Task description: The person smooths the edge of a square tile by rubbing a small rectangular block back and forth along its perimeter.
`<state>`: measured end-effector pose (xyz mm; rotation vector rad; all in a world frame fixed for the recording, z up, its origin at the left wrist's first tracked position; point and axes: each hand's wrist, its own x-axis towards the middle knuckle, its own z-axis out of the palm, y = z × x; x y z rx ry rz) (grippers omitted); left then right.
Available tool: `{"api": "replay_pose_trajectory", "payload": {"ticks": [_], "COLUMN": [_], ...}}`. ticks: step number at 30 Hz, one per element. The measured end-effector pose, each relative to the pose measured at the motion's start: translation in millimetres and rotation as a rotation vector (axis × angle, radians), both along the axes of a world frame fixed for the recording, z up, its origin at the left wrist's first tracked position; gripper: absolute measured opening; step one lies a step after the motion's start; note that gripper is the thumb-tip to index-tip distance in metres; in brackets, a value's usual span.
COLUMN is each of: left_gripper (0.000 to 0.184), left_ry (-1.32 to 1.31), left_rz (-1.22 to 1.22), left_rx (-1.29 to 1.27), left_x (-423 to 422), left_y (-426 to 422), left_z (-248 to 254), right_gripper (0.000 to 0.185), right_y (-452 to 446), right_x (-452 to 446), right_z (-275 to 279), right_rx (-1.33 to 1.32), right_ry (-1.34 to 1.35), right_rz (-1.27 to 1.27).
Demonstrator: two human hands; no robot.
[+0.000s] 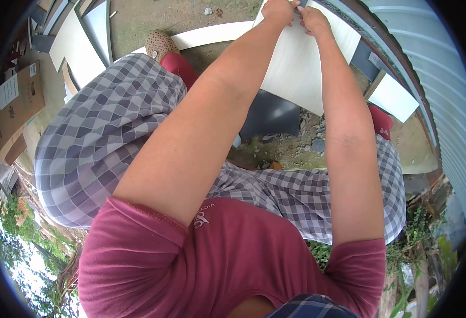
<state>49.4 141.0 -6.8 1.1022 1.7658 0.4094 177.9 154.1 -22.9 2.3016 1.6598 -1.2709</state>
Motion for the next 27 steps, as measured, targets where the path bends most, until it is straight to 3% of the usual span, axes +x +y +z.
{"api": "replay_pose_trajectory", "payload": {"ticks": [3, 6, 17, 27], "left_gripper": [0.044, 0.048, 0.048, 0.044], "left_ry": [0.090, 0.066, 0.084, -0.014], "left_rz": [-0.013, -0.115, -0.165, -0.100], "left_rx": [0.116, -0.087, -0.029, -0.148], "left_x": [3.8, 1.7, 9.7, -3.6], "left_y": [-12.4, -30.9, -152.6, -230.8], "left_z": [-7.1, 8.2, 1.4, 17.6], "right_gripper": [0.041, 0.041, 0.045, 0.038], "right_y": [-10.3, -34.8, -166.3, -254.2], "right_x": [-7.0, -6.2, 4.3, -9.9], "right_z": [7.3, 14.0, 12.5, 20.5], "right_rx": [0.004, -0.034, -0.026, 0.037], "right_ry": [-0.200, -0.205, -0.157, -0.167], "right_rz": [0.107, 0.116, 0.078, 0.100]}}
